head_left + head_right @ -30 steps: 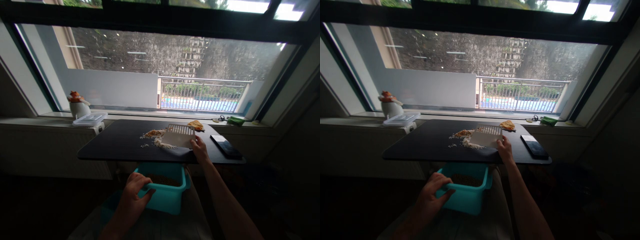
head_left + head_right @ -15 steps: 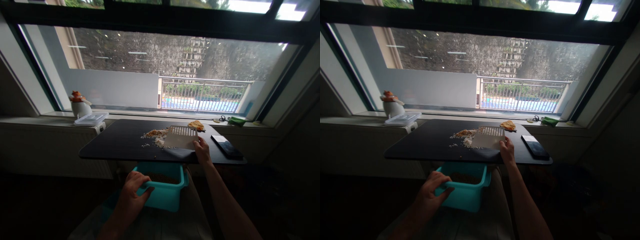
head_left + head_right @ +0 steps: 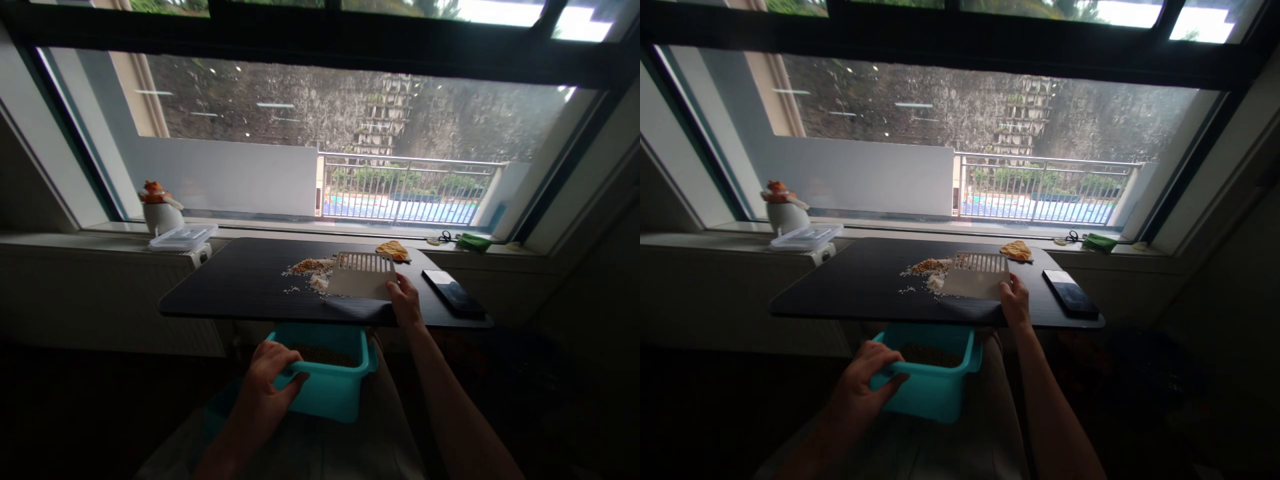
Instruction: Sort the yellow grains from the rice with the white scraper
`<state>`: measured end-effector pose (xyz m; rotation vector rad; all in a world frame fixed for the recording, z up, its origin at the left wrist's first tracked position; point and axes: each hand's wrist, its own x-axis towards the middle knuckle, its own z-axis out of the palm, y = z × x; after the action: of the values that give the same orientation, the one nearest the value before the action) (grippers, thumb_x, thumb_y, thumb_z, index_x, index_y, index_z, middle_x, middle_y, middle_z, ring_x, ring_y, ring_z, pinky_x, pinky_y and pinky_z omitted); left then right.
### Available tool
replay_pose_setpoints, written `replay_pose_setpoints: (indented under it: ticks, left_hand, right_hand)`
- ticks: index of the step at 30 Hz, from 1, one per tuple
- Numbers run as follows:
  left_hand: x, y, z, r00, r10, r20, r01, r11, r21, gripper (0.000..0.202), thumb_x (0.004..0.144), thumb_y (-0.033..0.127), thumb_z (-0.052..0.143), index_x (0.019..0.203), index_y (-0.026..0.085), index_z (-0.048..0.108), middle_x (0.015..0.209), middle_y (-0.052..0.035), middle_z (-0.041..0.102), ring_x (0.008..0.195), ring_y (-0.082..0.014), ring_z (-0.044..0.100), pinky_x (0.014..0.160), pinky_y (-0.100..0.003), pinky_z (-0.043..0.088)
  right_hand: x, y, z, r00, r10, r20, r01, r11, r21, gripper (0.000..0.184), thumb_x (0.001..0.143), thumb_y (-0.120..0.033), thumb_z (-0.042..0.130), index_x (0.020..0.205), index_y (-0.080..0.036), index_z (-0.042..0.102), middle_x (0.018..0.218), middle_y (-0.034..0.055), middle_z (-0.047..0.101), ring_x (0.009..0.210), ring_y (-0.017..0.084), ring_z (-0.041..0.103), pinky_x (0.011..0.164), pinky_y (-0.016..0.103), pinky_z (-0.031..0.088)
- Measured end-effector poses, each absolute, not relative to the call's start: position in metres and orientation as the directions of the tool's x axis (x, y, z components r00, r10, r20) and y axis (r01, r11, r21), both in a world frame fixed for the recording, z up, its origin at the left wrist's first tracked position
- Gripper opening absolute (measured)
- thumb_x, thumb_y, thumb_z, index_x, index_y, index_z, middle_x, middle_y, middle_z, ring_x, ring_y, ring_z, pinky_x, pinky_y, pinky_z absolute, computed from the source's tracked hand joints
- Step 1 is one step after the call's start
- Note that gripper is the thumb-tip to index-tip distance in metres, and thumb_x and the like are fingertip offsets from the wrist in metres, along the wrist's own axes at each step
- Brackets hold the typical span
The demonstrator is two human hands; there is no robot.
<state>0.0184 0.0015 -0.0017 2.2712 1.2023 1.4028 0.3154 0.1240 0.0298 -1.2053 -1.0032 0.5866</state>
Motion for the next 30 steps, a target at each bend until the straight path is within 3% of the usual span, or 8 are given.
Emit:
replay_pose_setpoints:
  ticks: [13, 21, 30]
  left_hand:
    - [0.017, 0.0, -0.001, 0.205, 0.753, 0.625, 0.533, -0.622, 0.574, 0.003, 0.082, 0.021, 0.067, 0.083, 0.023, 0.065, 0.077, -0.001, 0.064, 0.084, -0.0225, 0.056, 0.078, -0.037, 0.048]
    - [0.018, 0.0, -0.002, 0.199, 0.765, 0.612, 0.541, -0.606, 0.582, 0.005, 0.081, 0.019, 0.067, 0.083, 0.023, 0.065, 0.078, -0.0008, 0.063, 0.084, -0.022, 0.056, 0.077, -0.035, 0.048]
    - [0.015, -0.001, -0.002, 0.19, 0.776, 0.602, 0.545, -0.593, 0.592, 0.007, 0.081, 0.017, 0.067, 0.084, 0.023, 0.065, 0.078, -0.0005, 0.063, 0.085, -0.0221, 0.056, 0.078, -0.036, 0.048]
  right_hand:
    - [0.316, 0.119, 0.03, 0.331, 0.88, 0.34, 0.107, 0.323, -0.941, 0.037, 0.062, -0.04, 0.065, 0.089, -0.016, 0.07, 0.081, 0.0046, 0.073, 0.074, 0.021, 0.063, 0.066, 0.031, 0.048]
    - [0.31, 0.13, 0.029, 0.424, 0.821, 0.382, 0.16, 0.348, -0.924, 0.056, 0.072, -0.043, 0.06, 0.119, -0.014, 0.058, 0.087, 0.0069, 0.072, 0.075, 0.022, 0.066, 0.068, 0.035, 0.051]
    - [0.285, 0.148, 0.03, 0.413, 0.786, 0.46, 0.286, 0.368, -0.885, 0.06, 0.076, -0.045, 0.051, 0.125, -0.011, 0.054, 0.098, 0.0121, 0.068, 0.085, 0.024, 0.063, 0.077, 0.04, 0.05]
